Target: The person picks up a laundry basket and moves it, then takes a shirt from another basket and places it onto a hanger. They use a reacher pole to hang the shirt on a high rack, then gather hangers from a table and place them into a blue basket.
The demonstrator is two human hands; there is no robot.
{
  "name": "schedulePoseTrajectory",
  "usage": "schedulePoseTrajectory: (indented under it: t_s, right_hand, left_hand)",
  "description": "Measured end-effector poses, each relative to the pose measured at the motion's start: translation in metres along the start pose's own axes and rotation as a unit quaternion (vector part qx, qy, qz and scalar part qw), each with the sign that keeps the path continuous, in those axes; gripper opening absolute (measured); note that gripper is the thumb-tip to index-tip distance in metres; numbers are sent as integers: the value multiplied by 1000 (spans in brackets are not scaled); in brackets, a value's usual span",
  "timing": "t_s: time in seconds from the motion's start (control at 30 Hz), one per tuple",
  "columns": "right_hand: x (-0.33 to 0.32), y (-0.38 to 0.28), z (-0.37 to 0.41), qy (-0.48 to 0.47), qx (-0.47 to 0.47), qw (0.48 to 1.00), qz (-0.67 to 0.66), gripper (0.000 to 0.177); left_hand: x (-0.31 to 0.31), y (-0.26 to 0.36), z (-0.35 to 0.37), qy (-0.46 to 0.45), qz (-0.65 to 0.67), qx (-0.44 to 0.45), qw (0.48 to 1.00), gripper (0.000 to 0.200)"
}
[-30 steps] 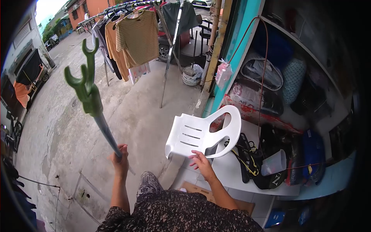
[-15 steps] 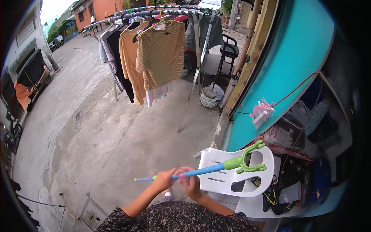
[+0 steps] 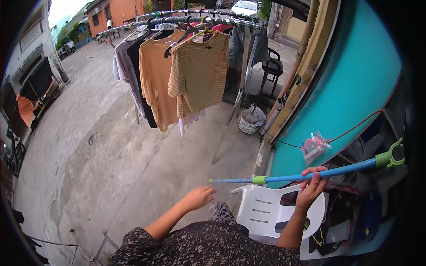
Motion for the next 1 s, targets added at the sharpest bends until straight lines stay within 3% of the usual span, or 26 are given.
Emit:
schedulePoseTrajectory:
  t_s: [0.23, 0.4, 0.57, 0.7, 0.73, 0.8, 1.0]
  right_hand:
    - [-26, 31, -81, 127, -74, 985, 89, 19]
    - [-26, 75, -146, 220, -57, 956, 183, 18]
    - [-16, 146, -231, 244, -51, 938, 241, 18]
    - [11, 195, -292, 241, -23, 931, 273, 15]
    - [18, 204, -307, 238, -52, 912, 329, 16]
    - [33, 236, -337, 230, -39, 919, 319, 20]
    - [74, 342, -407, 165, 10, 897, 409, 22]
  left_hand:
    - [14, -38, -67, -123, 52, -60, 989, 25]
    - [23, -71, -173, -146, 88, -12, 985, 27]
    - [13, -91, -274, -146, 137, -14, 980, 30]
    - [6, -138, -328, -112, 318, -234, 912, 31]
    - [4, -151, -332, -79, 348, -259, 897, 32]
    - [5, -186, -335, -26, 386, -303, 871, 33]
    - [16, -279, -255, 99, 395, -502, 763, 33]
Point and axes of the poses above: each hand's wrist, its own z-axis away from the middle knuckle, its own x-axis out of the palm, y = z × x, the point moved 3 cm from there along -z, towards the middle knuckle, and after that the axes turned 12 degrees about z, right-handed, at the moved point
